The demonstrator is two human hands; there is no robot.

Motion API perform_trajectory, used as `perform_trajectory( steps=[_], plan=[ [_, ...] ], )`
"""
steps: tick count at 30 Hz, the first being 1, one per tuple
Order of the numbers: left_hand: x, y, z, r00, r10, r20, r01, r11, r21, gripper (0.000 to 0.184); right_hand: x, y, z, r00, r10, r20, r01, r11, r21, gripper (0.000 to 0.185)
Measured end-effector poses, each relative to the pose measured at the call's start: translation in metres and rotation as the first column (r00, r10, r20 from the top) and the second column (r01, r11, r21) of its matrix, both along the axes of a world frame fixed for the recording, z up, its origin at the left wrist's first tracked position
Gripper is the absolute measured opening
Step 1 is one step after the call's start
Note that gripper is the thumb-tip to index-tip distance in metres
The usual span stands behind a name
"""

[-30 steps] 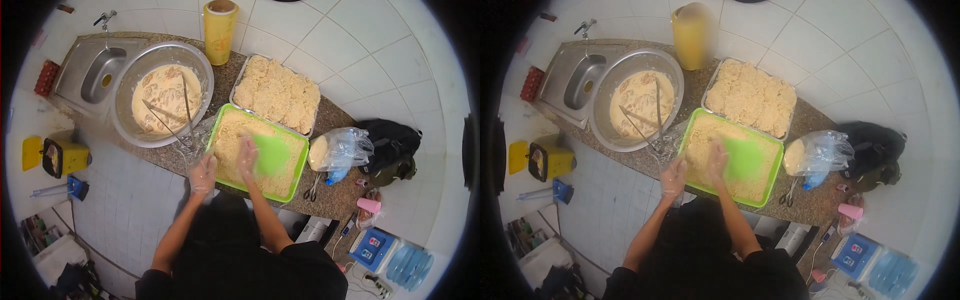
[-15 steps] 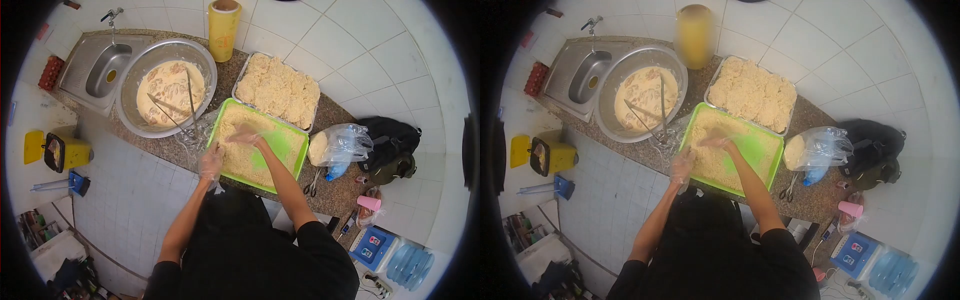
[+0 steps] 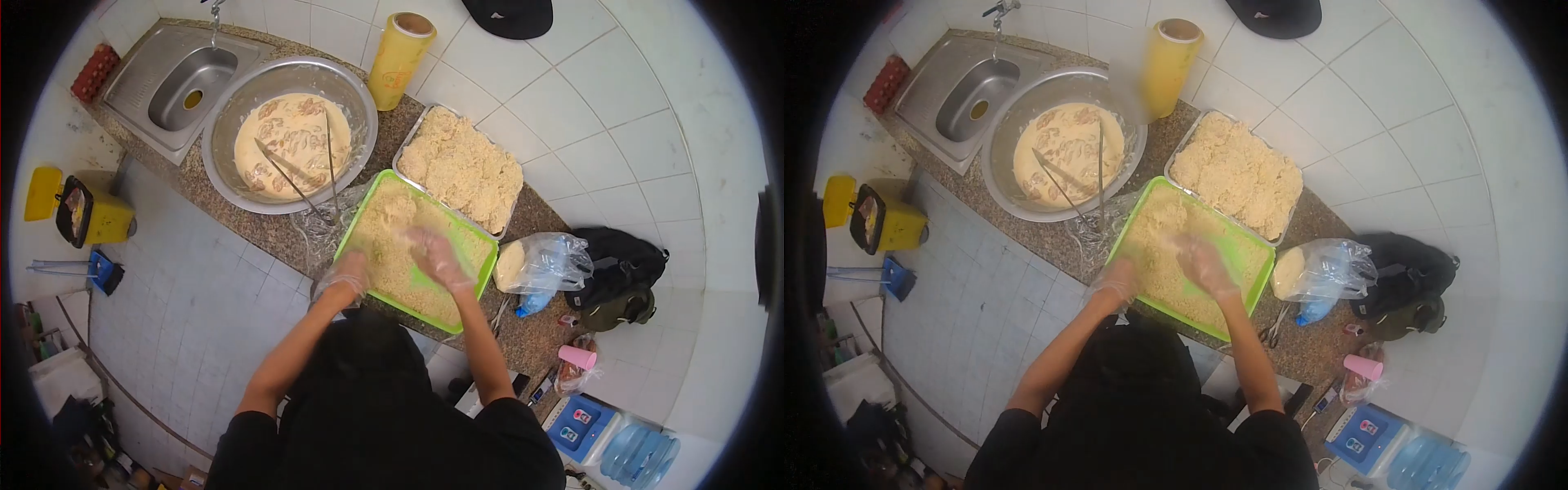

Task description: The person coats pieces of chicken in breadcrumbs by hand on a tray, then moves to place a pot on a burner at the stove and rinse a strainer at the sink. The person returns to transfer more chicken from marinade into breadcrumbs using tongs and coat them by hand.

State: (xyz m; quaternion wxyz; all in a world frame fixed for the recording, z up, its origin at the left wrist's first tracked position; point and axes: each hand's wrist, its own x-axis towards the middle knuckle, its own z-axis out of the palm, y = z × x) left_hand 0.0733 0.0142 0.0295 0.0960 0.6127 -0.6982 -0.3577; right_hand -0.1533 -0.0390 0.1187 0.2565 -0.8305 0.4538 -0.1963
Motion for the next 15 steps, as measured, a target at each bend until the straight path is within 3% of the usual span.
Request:
perform_trajectory(
  steps=[1, 3, 5, 7, 9, 11, 12, 13, 15],
  plan=[
    [-0.012, 0.003, -0.027, 1.000, 0.023, -0.018, -0.024, 0.998, -0.064, 0.029, -0.006, 0.010, -0.007, 0.999, -0.017, -0.036, 0.019, 0.999, 0.048, 0.059],
    [-0.043, 0.013, -0.072, 0.996, 0.064, -0.057, -0.073, 0.980, -0.186, 0.028, -0.004, 0.033, -0.040, 0.960, -0.200, -0.198, 0.192, 0.980, -0.059, 0.064],
    [-0.067, 0.008, -0.025, 0.967, 0.071, -0.244, -0.084, 0.996, -0.044, 0.029, 0.002, 0.047, -0.078, 0.901, -0.349, -0.257, 0.347, 0.936, -0.056, 0.070],
    [-0.081, 0.002, -0.008, 0.939, 0.091, -0.332, -0.094, 0.996, 0.007, 0.034, 0.011, 0.048, -0.105, 0.858, -0.457, -0.235, 0.485, 0.871, 0.077, 0.079],
    [-0.091, 0.001, -0.018, 0.936, 0.109, -0.336, -0.123, 0.992, -0.022, 0.043, 0.007, 0.035, -0.066, 0.840, -0.524, -0.144, 0.505, 0.657, 0.560, 0.079],
    [-0.078, -0.002, 0.017, 0.904, 0.174, -0.392, -0.208, 0.977, -0.046, 0.044, 0.012, 0.023, -0.025, 0.798, -0.602, -0.020, 0.421, 0.534, 0.733, 0.077],
    [-0.071, -0.005, 0.034, 0.883, 0.205, -0.421, -0.250, 0.967, -0.055, 0.045, 0.016, 0.018, -0.010, 0.777, -0.625, 0.071, 0.404, 0.582, 0.706, 0.075],
    [-0.063, -0.011, 0.038, 0.898, 0.121, -0.424, -0.241, 0.940, -0.243, 0.043, 0.017, 0.013, -0.003, 0.753, -0.638, 0.161, 0.388, 0.629, 0.674, 0.072],
    [-0.046, -0.021, 0.040, 0.923, -0.038, -0.382, -0.209, 0.785, -0.583, 0.039, 0.007, -0.004, -0.037, 0.821, -0.549, 0.157, 0.415, 0.762, 0.497, 0.062]
  ],
)
